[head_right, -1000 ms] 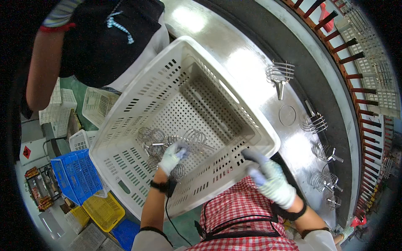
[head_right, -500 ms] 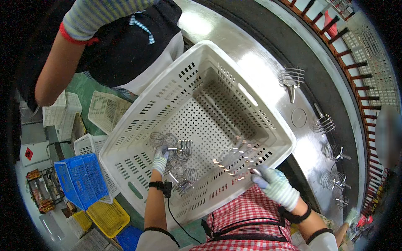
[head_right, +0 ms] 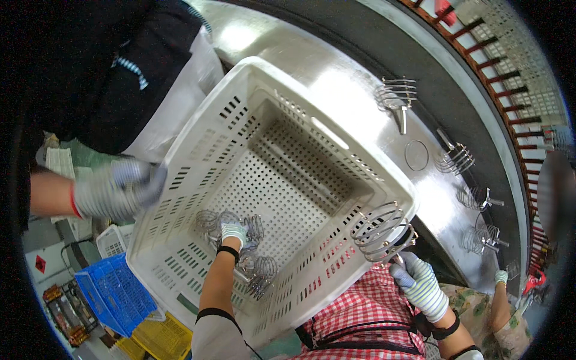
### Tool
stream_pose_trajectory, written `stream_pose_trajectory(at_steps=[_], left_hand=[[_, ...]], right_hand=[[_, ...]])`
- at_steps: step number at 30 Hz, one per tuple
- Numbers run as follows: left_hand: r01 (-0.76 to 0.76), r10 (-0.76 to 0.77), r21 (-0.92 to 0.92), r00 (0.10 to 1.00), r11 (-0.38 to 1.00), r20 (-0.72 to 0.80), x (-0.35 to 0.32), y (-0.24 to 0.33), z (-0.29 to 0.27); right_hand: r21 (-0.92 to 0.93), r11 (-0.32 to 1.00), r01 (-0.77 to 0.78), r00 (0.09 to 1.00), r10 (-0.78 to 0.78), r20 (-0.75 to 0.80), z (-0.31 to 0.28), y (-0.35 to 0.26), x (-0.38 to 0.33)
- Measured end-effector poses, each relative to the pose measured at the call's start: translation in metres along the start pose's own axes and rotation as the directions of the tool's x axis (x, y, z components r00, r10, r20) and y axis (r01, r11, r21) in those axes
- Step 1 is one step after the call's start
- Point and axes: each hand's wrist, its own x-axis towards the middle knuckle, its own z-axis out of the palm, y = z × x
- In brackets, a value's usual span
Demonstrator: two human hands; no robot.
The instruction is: Workers are assembling and inspecting metal wire rack components on a production line.
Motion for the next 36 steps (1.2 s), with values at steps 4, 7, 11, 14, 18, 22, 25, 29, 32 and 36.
stream_pose_trajectory(at_steps=[4,7,11,14,18,22,25,29,32,36], left_hand=[[0.046,-0.032,0.098,0.989,0.994,-0.145,0.035,-0.006,0.041],[-0.022,0.067,0.187,0.969,0.982,-0.239,0.037,0.01,0.038],[-0.076,0.163,0.203,0.874,0.976,-0.458,0.01,-0.004,0.047],[0.032,0.035,0.382,0.986,0.924,-0.166,-0.017,-0.004,0.009],[0.057,0.109,0.357,0.896,0.932,-0.43,-0.008,-0.027,0.043],[-0.009,0.081,0.307,0.972,0.952,-0.221,-0.108,0.022,-0.068],[0.044,0.197,0.363,0.776,0.931,-0.599,-0.13,0.016,-0.063],[-0.025,0.185,0.282,0.81,0.959,-0.557,-0.232,0.07,-0.128],[-0.335,0.174,-0.225,0.831,0.915,-0.528,-0.29,0.111,-0.148],[-0.637,0.159,-0.732,0.77,0.241,-0.618,-0.323,0.151,-0.159]], right_hand=[[-0.001,0.999,0.036,0.998,-0.036,-0.052,-0.002,0.011,-0.005],[0.015,1.0,-0.022,0.998,0.023,-0.066,-0.011,0.025,-0.009],[-0.1,0.993,0.065,0.997,-0.06,0.048,-0.033,0.01,-0.005],[0.024,0.995,0.092,0.995,-0.093,0.021,-0.039,0.02,-0.007],[0.12,0.983,0.136,0.99,-0.132,-0.043,-0.055,0.022,-0.02],[0.638,0.766,0.084,0.996,-0.082,-0.033,-0.083,0.031,-0.025],[0.93,0.318,0.181,0.979,-0.145,-0.141,-0.12,0.041,-0.032],[0.878,0.067,0.474,0.88,-0.066,-0.47,-0.214,0.08,-0.041],[0.519,0.443,0.731,0.63,-0.145,-0.763,-0.321,0.098,-0.06],[0.182,0.587,0.789,0.216,0.012,-0.976,-0.471,0.142,-0.034]])
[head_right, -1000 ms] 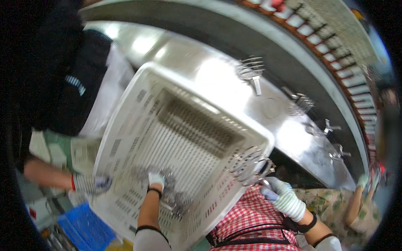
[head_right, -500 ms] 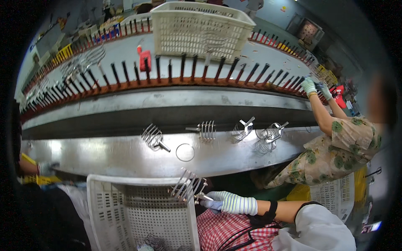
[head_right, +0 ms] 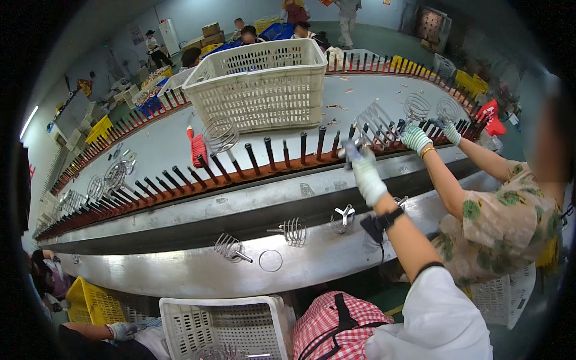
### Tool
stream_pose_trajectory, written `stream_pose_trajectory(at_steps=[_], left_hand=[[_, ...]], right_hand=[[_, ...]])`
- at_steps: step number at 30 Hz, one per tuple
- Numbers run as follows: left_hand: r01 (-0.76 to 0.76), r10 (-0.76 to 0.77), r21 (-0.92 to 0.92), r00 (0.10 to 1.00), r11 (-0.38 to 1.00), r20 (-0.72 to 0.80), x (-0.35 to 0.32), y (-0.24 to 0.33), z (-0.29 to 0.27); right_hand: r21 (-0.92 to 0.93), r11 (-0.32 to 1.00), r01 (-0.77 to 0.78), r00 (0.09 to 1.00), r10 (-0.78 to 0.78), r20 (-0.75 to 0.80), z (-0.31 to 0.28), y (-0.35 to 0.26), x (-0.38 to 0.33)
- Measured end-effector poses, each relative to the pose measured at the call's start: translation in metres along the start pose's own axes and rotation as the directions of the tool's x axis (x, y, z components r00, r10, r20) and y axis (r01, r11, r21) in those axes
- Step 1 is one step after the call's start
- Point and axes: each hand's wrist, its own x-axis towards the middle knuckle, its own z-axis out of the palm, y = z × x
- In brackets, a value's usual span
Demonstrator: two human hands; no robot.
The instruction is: Workers are assembling and inspecting metal wire rack components on a production line.
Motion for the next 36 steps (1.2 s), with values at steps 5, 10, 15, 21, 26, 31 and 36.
stream_pose_trajectory(at_steps=[5,10,15,21,26,31,36], left_hand=[[-0.022,0.032,0.059,0.986,0.998,-0.166,-0.014,0.172,0.09],[-0.191,0.263,-0.462,0.96,0.866,0.096,0.088,0.151,0.158],[-0.068,0.199,-0.583,0.966,0.81,0.164,0.146,0.203,0.281],[0.132,0.104,-0.694,0.952,0.708,0.287,0.204,0.187,0.378],[0.165,-0.052,-0.573,0.977,0.803,0.209,0.213,0.187,0.433],[0.067,-0.035,-0.4,0.996,0.914,0.088,0.225,0.16,0.482],[0.056,0.035,-0.31,0.96,0.949,0.278,0.212,0.168,0.511]], right_hand=[[-0.349,0.935,0.065,0.997,-0.071,-0.005,-0.016,0.061,0.142],[-0.503,0.836,0.217,0.967,-0.113,0.228,0.021,0.088,0.15],[-0.691,0.561,0.456,0.889,-0.262,0.374,0.015,0.073,0.132],[-0.723,0.509,0.468,0.871,-0.124,0.476,0.022,0.065,0.148],[-0.747,0.541,0.386,0.875,0.04,0.482,0.016,0.085,0.142],[-0.291,0.826,0.482,0.693,-0.156,0.704,-0.04,0.095,0.05],[-0.415,0.423,0.805,0.495,-0.096,0.864,-0.161,0.141,-0.023]])
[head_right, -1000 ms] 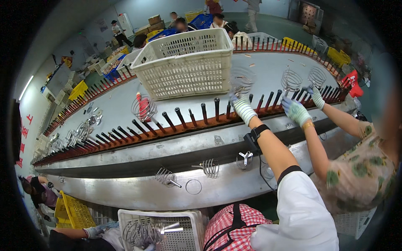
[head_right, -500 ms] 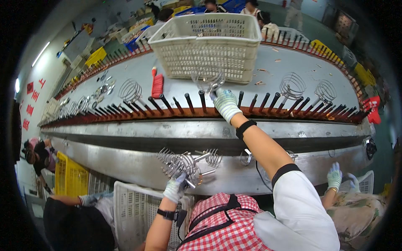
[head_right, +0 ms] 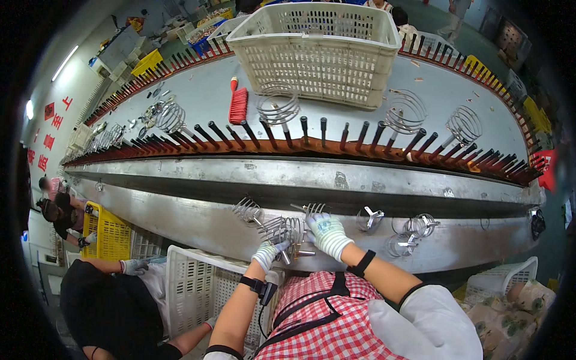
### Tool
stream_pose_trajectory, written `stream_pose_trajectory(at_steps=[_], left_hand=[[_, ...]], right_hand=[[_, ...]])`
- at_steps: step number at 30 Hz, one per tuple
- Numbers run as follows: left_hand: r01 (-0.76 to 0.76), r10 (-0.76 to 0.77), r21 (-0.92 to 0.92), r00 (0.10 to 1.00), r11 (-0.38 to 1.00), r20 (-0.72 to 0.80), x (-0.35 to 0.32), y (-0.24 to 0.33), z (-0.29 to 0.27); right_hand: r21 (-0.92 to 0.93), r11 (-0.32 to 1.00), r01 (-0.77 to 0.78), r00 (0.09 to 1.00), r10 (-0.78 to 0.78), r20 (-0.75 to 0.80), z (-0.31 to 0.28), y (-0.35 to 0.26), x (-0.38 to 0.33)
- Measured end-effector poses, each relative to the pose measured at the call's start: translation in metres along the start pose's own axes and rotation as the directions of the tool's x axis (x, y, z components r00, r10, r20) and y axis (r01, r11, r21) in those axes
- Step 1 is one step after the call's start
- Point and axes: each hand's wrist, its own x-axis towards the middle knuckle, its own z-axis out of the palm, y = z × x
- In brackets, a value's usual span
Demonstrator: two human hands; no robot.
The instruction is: Workers are assembling and inspecting metal wire rack components on a production line.
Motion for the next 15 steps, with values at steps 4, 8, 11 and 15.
stream_pose_trajectory(at_steps=[4,8,11,15], left_hand=[[0.07,-0.079,0.058,0.981,0.996,0.175,-0.013,0.021,0.032],[-0.009,-0.022,0.239,0.992,0.971,0.126,0.013,0.011,0.046],[-0.094,0.098,0.215,0.995,0.972,-0.008,0.034,-0.007,0.059],[-0.338,0.384,0.367,0.922,0.867,-0.058,0.061,-0.052,0.069]], right_hand=[[0.095,0.977,-0.189,0.938,0.15,0.313,0.015,0.041,-0.054],[0.259,0.885,-0.387,0.886,0.279,0.371,0.012,0.074,-0.091],[0.359,0.86,-0.363,0.926,0.289,0.244,0.006,0.106,-0.124],[0.518,0.375,-0.769,0.619,0.233,0.75,-0.05,0.113,-0.145]])
